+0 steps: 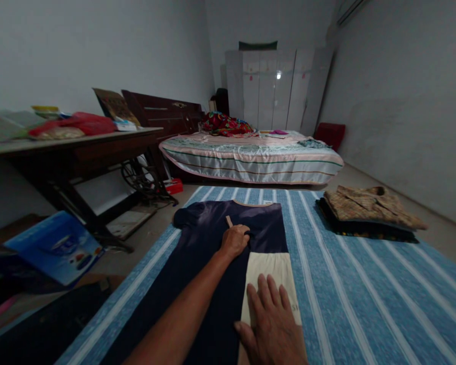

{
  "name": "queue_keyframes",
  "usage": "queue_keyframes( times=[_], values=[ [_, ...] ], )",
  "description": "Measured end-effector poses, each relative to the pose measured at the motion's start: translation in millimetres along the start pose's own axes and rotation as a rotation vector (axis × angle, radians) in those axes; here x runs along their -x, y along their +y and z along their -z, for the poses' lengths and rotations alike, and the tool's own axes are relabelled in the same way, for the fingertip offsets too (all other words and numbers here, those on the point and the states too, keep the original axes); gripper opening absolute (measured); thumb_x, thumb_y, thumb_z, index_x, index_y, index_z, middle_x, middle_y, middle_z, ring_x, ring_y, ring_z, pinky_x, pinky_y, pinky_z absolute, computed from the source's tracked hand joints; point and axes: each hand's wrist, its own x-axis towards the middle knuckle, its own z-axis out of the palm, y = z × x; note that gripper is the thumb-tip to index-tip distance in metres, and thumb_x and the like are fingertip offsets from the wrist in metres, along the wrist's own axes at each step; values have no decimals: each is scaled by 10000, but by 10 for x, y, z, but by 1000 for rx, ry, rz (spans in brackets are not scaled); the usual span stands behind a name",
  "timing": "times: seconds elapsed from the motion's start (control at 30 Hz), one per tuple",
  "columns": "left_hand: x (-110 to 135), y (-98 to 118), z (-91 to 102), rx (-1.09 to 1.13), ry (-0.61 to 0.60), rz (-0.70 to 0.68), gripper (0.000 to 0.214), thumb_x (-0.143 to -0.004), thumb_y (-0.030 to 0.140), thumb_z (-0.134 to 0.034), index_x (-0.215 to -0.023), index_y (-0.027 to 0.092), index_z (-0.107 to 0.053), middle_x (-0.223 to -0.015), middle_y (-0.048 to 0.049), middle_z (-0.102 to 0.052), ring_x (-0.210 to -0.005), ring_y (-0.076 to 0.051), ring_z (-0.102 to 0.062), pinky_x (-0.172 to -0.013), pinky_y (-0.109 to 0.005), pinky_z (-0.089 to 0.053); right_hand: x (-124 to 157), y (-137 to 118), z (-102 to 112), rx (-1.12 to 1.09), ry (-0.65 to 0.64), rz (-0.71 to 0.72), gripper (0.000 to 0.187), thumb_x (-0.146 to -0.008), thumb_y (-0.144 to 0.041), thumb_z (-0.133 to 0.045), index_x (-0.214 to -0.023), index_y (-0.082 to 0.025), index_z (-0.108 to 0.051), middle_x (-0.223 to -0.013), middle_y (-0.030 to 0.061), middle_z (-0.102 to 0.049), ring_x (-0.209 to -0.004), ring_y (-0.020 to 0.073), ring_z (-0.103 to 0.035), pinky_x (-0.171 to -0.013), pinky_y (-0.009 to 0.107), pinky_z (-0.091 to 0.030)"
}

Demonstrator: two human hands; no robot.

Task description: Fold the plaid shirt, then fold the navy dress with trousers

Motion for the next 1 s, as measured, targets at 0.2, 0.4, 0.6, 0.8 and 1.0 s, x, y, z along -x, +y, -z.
queue_keyframes(
  times=[0.2, 0.4, 0.6, 0.8, 1.0],
  values=[
    [44, 6, -52, 30, 26, 35, 253, -763, 175, -581, -998, 237, -652, -979, -21, -650, -964, -183, -592, -835, -274, -438, 14, -6, -21, 42, 57, 12, 677, -841, -650, -384, -1367, -225, -428, -1469, 130, -267, -1359, 334, -187, -1081, 539, -173],
    [108, 0, -74, 83, 61, 36, 190, -790, 208, -565, -954, 231, -656, -961, -28, -640, -962, -190, -578, -827, -284, -433, 45, 45, -113, 96, 125, 50, 655, -832, -640, -422, -1348, -239, -458, -1446, 110, -326, -1341, 340, -250, -1055, 538, -255],
    [126, -34, -77, 130, 67, 10, 186, -792, 219, -561, -950, 224, -658, -951, -30, -644, -954, -193, -574, -834, -285, -430, -261, -67, 117, 161, 134, 40, 642, -836, -571, -486, -1332, -164, -476, -1413, 133, -387, -1317, 333, -313, -1051, 511, -287],
    [99, -69, -104, 166, 67, 29, 180, -787, 205, -556, -928, 232, -664, -933, -17, -649, -931, -176, -585, -820, -267, -439, -823, -86, 224, 200, 114, 68, 527, -868, -373, -494, -1313, -92, -467, -1354, 167, -466, -1281, 301, -382, -1045, 469, -301],
    [69, -102, -137, 190, 72, 33, 216, -784, 211, -552, -966, 247, -662, -970, -6, -657, -946, -171, -593, -838, -261, -442, -869, 90, -59, 136, 172, 98, 477, -849, -369, -529, -1264, -135, -510, -1374, 168, -438, -1287, 294, -368, -1053, 471, -276]
  ],
)
